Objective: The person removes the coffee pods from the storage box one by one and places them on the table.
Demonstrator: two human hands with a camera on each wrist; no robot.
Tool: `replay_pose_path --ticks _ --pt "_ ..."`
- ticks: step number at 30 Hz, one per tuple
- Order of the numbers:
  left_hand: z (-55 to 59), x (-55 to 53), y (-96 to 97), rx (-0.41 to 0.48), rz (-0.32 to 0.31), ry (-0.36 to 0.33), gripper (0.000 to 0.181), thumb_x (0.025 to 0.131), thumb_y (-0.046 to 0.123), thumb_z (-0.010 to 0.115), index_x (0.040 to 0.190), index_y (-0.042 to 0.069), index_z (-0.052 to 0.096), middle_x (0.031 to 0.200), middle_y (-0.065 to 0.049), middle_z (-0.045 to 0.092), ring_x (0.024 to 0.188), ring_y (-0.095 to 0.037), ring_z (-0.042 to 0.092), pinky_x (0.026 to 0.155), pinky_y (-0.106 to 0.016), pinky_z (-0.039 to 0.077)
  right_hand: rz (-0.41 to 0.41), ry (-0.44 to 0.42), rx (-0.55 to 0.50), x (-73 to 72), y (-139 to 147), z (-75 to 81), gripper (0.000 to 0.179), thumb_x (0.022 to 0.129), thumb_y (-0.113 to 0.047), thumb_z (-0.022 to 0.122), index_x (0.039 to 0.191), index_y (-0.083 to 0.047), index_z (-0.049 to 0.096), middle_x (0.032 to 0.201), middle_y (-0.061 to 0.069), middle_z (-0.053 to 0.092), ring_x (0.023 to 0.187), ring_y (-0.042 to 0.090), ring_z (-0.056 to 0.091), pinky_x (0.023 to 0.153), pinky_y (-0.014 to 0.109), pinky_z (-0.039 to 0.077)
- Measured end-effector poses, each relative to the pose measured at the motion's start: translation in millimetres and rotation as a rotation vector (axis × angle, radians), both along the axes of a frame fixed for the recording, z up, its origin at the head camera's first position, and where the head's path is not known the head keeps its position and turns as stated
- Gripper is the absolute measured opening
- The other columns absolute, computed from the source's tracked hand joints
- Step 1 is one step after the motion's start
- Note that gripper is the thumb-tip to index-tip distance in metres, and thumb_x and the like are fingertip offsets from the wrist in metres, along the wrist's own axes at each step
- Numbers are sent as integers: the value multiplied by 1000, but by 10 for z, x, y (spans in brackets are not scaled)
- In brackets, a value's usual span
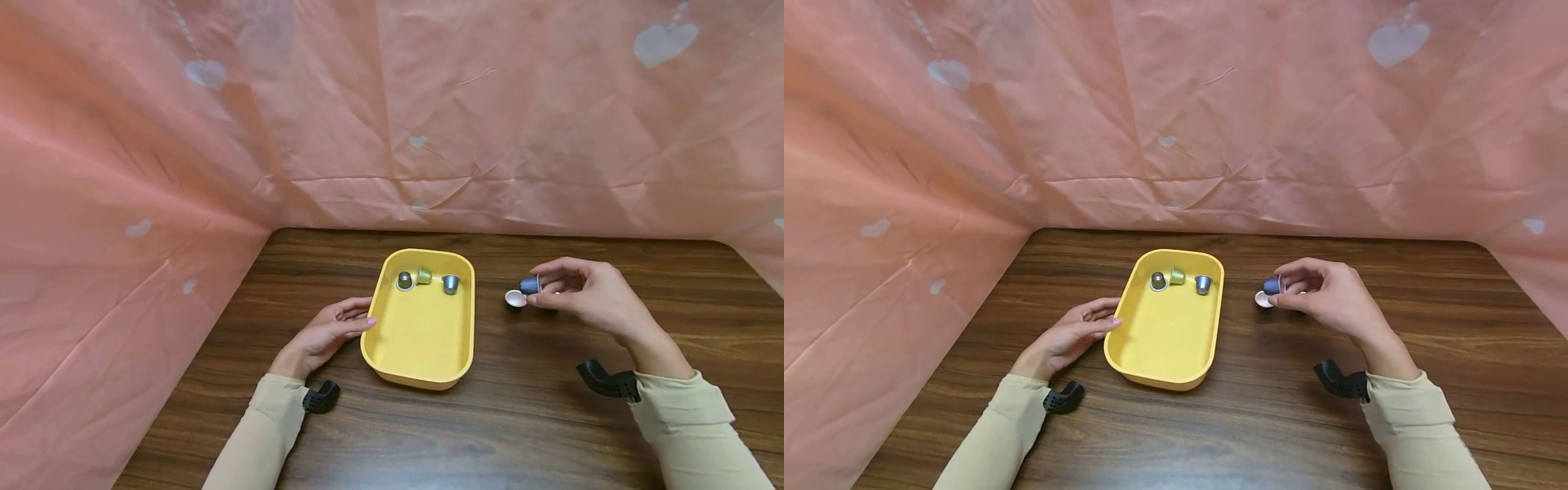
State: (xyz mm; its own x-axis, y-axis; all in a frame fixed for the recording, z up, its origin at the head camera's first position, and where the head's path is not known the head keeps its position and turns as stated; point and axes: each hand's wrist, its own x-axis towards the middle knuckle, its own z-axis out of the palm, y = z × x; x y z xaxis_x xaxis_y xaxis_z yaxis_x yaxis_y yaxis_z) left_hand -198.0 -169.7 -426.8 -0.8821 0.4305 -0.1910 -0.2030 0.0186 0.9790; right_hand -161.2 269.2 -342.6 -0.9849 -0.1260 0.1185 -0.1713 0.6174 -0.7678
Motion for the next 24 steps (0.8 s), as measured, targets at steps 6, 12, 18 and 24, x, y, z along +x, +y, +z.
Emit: replay_pose_path --ticks 6,12,18,24 --pt "-14 5 -6 -7 -2 -3 66 100 13 72 160 1 46 160 -22 53 128 -16 63 103 -23 54 -3 94 170 -8 -60 -53 43 82 -35 95 116 -14 81 88 0 77 74 3 67 65 21 51" --pt "-15 6 -7 -10 -6 -1 66 100 13 72 160 1 46 161 -22 52 130 -17 63 105 -24 54 23 107 274 -14 -133 -126 40 78 -37 97 109 -16 82 87 -2 76 74 6 65 66 23 50" --pt "-14 7 -9 -6 -3 -1 67 100 13 72 160 0 45 162 -22 51 131 -16 62 106 -24 53 100 94 350 -45 -193 -202 39 76 -38 98 101 -13 80 84 -5 74 73 7 62 64 23 49" --pt "-11 5 -9 -9 -4 -4 67 100 13 72 160 1 45 162 -22 51 130 -16 62 106 -23 53 156 76 406 -59 -223 -276 37 74 -38 99 96 -16 79 82 -12 75 75 4 62 67 23 48"
